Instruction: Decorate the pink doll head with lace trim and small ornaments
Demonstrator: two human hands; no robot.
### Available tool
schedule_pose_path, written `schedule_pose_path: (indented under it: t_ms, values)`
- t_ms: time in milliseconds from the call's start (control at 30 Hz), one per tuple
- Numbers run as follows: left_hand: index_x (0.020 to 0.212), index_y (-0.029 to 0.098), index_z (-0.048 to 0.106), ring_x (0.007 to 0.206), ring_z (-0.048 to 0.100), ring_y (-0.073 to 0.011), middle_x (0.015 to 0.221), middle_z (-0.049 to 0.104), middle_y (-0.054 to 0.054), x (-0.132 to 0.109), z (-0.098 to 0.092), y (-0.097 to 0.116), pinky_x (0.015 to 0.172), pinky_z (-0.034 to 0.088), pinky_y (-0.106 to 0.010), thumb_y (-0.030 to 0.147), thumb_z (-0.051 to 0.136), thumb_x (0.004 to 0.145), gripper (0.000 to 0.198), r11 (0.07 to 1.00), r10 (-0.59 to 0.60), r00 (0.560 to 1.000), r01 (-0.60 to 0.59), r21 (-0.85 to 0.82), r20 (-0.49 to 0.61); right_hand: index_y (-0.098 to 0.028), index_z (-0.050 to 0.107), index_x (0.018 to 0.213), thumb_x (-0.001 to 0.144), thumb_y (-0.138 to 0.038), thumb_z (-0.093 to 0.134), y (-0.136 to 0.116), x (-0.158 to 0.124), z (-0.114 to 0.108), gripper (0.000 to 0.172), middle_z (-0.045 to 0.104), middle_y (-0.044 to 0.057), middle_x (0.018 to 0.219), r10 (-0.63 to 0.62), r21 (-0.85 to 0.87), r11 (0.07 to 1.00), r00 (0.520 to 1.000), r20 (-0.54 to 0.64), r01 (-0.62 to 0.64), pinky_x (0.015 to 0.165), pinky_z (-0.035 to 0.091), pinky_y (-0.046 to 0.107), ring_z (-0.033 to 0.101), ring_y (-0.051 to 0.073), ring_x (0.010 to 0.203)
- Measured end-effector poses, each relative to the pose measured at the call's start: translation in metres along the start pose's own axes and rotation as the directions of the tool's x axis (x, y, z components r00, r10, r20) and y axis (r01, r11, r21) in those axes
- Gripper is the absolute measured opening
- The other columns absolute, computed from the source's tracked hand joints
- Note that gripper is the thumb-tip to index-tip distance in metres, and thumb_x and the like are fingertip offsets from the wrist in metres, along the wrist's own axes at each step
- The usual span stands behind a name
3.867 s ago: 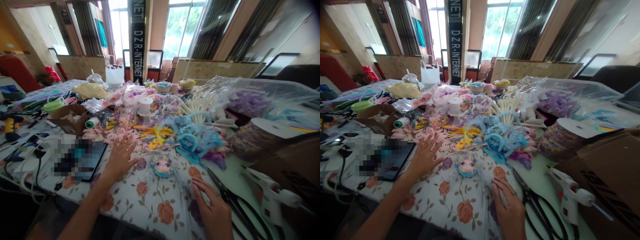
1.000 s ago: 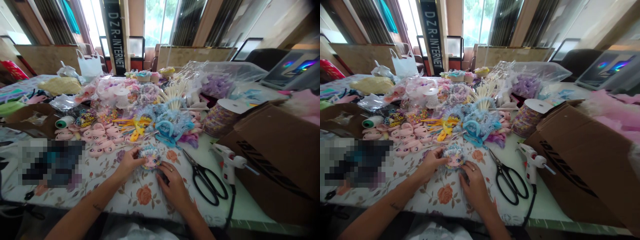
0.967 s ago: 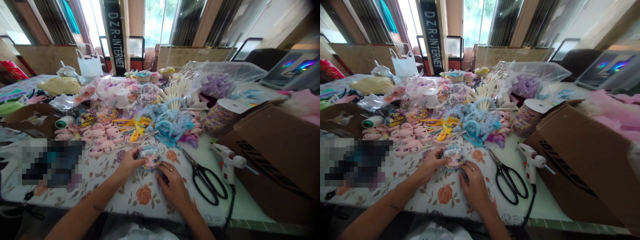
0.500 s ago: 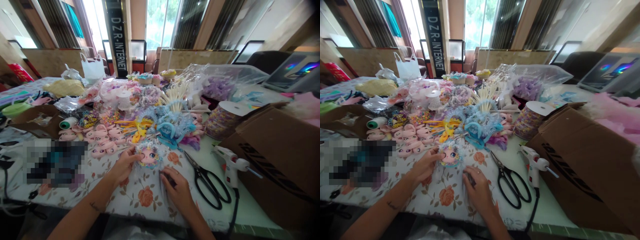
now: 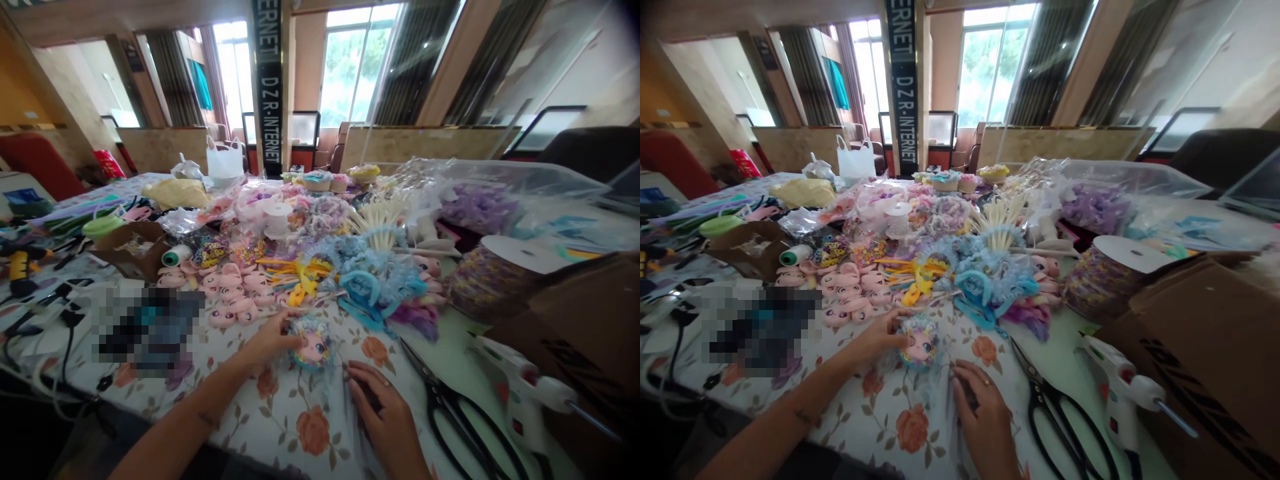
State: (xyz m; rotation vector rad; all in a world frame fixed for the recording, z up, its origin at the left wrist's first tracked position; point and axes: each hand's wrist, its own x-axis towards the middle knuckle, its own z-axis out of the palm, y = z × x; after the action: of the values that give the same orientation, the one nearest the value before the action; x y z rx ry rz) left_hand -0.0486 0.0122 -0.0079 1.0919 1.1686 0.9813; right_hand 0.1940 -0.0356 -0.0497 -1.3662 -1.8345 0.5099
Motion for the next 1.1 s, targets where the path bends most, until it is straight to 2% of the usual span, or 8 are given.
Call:
schedule_pose_path:
  t_ms: [200,367,467,567,700,867,1000,1100]
  values:
    - [0.114,0.019,0.055,0.092,0.061,-0.0214,0.099,0.065,-0.005,0.008,0.009,-0.004,0.079,0.044,-0.031,0.020,0.079,0.058,0.061,0.991,0.090,0.996,-0.087,-0.100,0.026,-0.023,0.072,0.096,0.086,-0.042,0.053,0.005,0.001,0.001,0.029,0.072,0.009,0.104,-0.005,-0.002,1.000,1.000,-0.018,0.005,0.084,0.057,0.043,0.069,0.027,0.096]
    - [0.115,0.022,0.053,0.091,0.060,-0.0191,0.101,0.063,-0.003,-0.008,0.008,0.017,0.077,0.044,-0.028,0.022,0.077,0.063,0.057,0.965,0.212,0.976,-0.216,-0.145,-0.044,-0.022,0.072,0.095,0.082,-0.046,0.056,0.008,0.003,0.002,0.032,0.073,0.009,0.102,0.029,0.025,0.999,0.999,-0.025,-0.029,0.083,0.058,0.044,0.069,0.029,0.095]
    - [0.113,0.020,0.053,0.085,0.060,-0.0176,0.096,0.063,-0.004,-0.016,0.012,0.025,0.070,0.045,-0.027,0.022,0.078,0.061,0.059,0.960,0.088,0.996,-0.080,-0.270,0.017,-0.021,0.072,0.097,0.078,-0.048,0.060,0.008,0.004,0.001,0.035,0.073,0.009,0.103,0.133,0.119,0.985,0.990,-0.040,-0.128,0.084,0.058,0.041,0.069,0.029,0.097]
    - [0.114,0.018,0.052,0.084,0.059,-0.0171,0.095,0.062,-0.005,-0.015,0.015,0.018,0.071,0.045,-0.027,0.021,0.078,0.059,0.060,0.952,-0.030,0.995,0.057,-0.301,0.094,-0.020,0.066,0.110,0.080,-0.050,0.058,0.006,0.005,-0.001,0.043,0.071,0.010,0.110,0.306,0.320,0.905,0.952,-0.032,-0.280,0.086,0.057,0.037,0.067,0.028,0.103]
    - [0.117,0.019,0.052,0.091,0.058,-0.0193,0.099,0.061,-0.005,-0.006,0.011,0.001,0.077,0.045,-0.029,0.021,0.073,0.063,0.057,0.999,0.011,1.000,-0.011,0.042,0.004,-0.019,0.059,0.117,0.079,-0.053,0.059,0.004,0.005,-0.001,0.051,0.067,0.012,0.118,0.439,0.509,0.767,0.898,0.029,-0.391,0.094,0.052,0.037,0.063,0.027,0.110]
    - [0.121,0.020,0.052,0.092,0.058,-0.0233,0.101,0.064,-0.006,-0.004,0.003,-0.001,0.084,0.045,-0.036,0.028,0.065,0.072,0.052,0.862,0.189,0.978,-0.121,0.492,-0.089,-0.018,0.060,0.111,0.070,-0.053,0.068,0.002,0.006,0.004,0.054,0.069,0.014,0.112,0.478,0.564,0.713,0.877,0.044,-0.416,0.094,0.052,0.038,0.063,0.029,0.110]
    - [0.118,0.020,0.056,0.100,0.059,-0.0239,0.111,0.065,-0.008,-0.005,-0.001,0.002,0.088,0.045,-0.036,0.029,0.063,0.075,0.044,0.777,0.279,0.956,-0.170,0.607,-0.089,-0.019,0.062,0.108,0.069,-0.050,0.068,0.000,0.007,0.006,0.050,0.070,0.013,0.110,0.463,0.542,0.735,0.886,0.037,-0.407,0.092,0.052,0.041,0.065,0.029,0.105]
    - [0.111,0.018,0.061,0.094,0.062,-0.0233,0.107,0.066,-0.010,-0.007,-0.009,0.004,0.079,0.049,-0.035,0.032,0.058,0.080,0.034,0.756,0.319,0.941,-0.178,0.630,-0.116,-0.018,0.064,0.105,0.071,-0.049,0.066,-0.001,0.004,0.005,0.046,0.070,0.014,0.110,0.435,0.496,0.778,0.900,0.018,-0.386,0.094,0.050,0.043,0.065,0.029,0.105]
